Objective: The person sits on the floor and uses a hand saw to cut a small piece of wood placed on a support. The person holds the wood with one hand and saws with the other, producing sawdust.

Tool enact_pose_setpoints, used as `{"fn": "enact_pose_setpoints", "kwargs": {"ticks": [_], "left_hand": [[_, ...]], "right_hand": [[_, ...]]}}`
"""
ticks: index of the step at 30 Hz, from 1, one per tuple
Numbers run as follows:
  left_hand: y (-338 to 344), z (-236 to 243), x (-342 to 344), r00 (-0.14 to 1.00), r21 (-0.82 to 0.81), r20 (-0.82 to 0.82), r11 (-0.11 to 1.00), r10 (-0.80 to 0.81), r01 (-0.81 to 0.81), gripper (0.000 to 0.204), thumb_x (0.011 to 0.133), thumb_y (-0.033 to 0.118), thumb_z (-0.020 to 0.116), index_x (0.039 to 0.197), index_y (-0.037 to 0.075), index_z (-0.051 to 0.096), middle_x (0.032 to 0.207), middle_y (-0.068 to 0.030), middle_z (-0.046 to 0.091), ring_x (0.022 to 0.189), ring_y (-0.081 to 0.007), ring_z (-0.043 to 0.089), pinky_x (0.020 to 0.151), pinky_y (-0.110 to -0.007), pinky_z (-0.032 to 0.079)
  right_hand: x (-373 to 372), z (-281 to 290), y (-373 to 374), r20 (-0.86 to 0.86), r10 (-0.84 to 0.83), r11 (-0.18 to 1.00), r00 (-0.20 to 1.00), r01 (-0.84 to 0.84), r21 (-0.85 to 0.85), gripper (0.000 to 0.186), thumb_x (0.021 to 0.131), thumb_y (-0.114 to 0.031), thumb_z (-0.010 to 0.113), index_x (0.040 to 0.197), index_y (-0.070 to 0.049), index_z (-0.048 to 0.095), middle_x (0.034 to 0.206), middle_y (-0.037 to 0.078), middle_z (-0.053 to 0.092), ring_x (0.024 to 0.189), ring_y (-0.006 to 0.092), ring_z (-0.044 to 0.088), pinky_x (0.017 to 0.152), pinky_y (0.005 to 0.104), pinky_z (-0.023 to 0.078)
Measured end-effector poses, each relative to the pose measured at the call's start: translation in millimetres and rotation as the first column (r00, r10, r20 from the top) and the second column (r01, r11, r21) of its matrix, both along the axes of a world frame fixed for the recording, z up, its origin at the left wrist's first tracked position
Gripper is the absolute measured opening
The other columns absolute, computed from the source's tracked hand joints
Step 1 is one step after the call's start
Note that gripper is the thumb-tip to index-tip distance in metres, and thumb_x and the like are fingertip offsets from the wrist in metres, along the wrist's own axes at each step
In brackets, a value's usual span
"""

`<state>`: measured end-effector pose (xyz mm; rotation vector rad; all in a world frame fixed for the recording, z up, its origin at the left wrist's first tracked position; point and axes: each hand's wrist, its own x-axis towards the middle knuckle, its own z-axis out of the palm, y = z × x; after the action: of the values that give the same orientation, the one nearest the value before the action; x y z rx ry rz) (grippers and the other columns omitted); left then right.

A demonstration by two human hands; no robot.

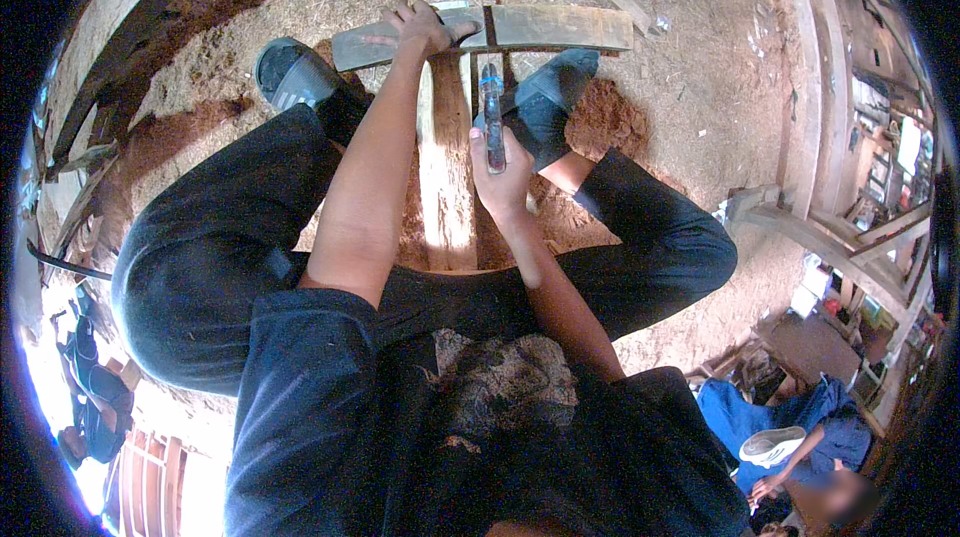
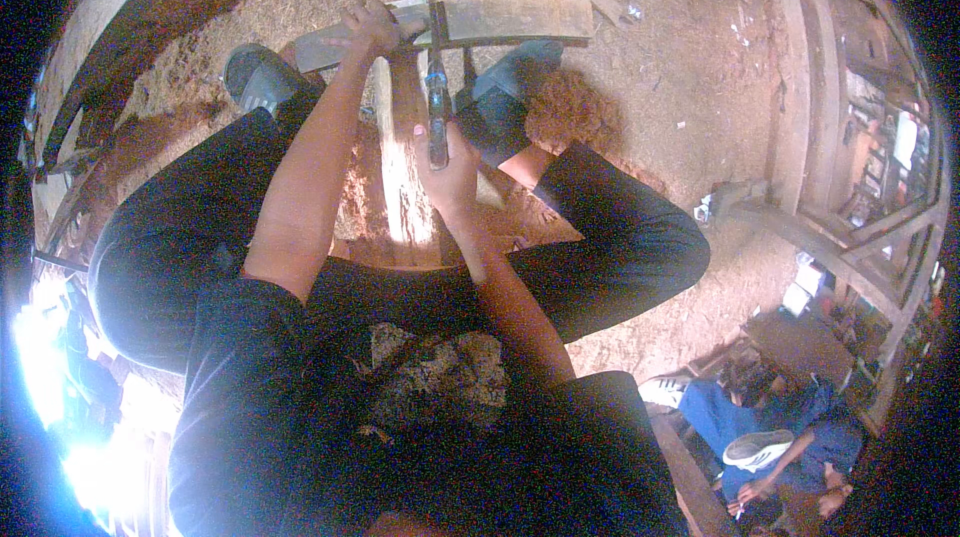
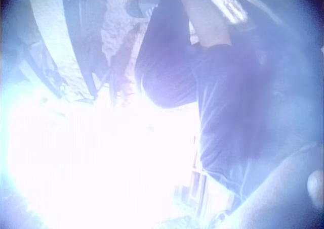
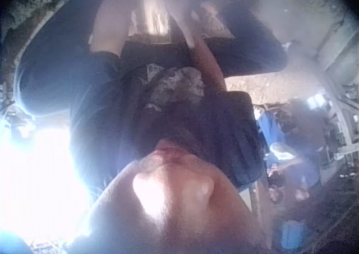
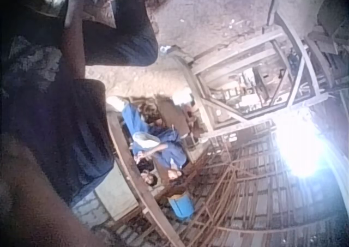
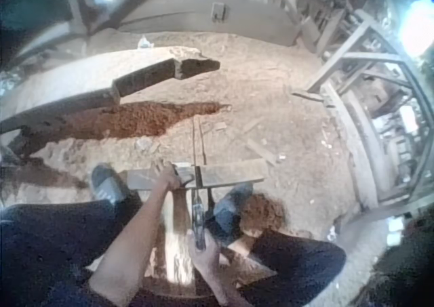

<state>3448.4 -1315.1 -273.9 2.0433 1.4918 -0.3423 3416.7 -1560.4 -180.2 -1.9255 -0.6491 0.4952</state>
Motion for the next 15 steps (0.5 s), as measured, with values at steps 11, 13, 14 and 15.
{"fn": "enact_pose_setpoints", "kwargs": {"ticks": [11, 13, 14, 15], "left_hand": [[4.1, 5.3, -6.5, 0.999, -0.028, 0.031, 0.999, -0.020, 0.021, 0.123, 0.059, 0.082, 0.066, 0.148, 0.005, 0.030, 0.159, -0.0194, 0.012, 0.146, -0.0434, -0.002, 0.100, -0.081, -0.003], [15.6, -20.5, -20.6, 0.998, 0.000, 0.016, 0.998, -0.056, 0.056, 0.124, 0.058, 0.083, 0.066, 0.148, 0.005, 0.030, 0.159, -0.0202, 0.012, 0.147, -0.0431, -0.001, 0.100, -0.081, -0.005], [17.5, -16.5, -16.2, 0.998, -0.008, 0.016, 0.998, -0.067, 0.067, 0.124, 0.057, 0.083, 0.066, 0.148, 0.005, 0.031, 0.159, -0.0203, 0.012, 0.147, -0.0429, -0.001, 0.100, -0.080, -0.005], [19.5, -12.0, -12.1, 0.997, -0.016, 0.018, 0.997, -0.076, 0.076, 0.125, 0.057, 0.083, 0.066, 0.148, 0.005, 0.031, 0.159, -0.0205, 0.013, 0.147, -0.0428, -0.001, 0.101, -0.080, -0.006]], "right_hand": [[-0.8, -3.7, 1.8, -0.056, -0.062, 0.994, 0.997, 0.066, 0.089, 0.019, 0.092, -0.020, 0.066, 0.084, -0.003, 0.062, 0.060, 0.001, 0.052, 0.056, 0.0126, 0.050, 0.054, 0.0304, 0.041], [0.6, -8.3, 5.6, -0.106, -0.095, 0.982, 0.990, 0.111, 0.153, 0.019, 0.091, -0.022, 0.067, 0.086, -0.004, 0.063, 0.062, 0.004, 0.056, 0.058, 0.0176, 0.054, 0.058, 0.0331, 0.045], [11.3, -14.3, -0.4, -0.129, -0.112, 0.981, 0.985, 0.130, 0.143, 0.019, 0.091, -0.023, 0.067, 0.089, -0.004, 0.064, 0.065, 0.005, 0.059, 0.062, 0.0183, 0.056, 0.061, 0.0333, 0.046], [27.4, -19.3, -8.5, -0.153, -0.128, 0.980, 0.980, 0.149, 0.133, 0.020, 0.092, -0.024, 0.066, 0.091, -0.004, 0.066, 0.069, 0.005, 0.061, 0.065, 0.0190, 0.057, 0.064, 0.0334, 0.047]]}}
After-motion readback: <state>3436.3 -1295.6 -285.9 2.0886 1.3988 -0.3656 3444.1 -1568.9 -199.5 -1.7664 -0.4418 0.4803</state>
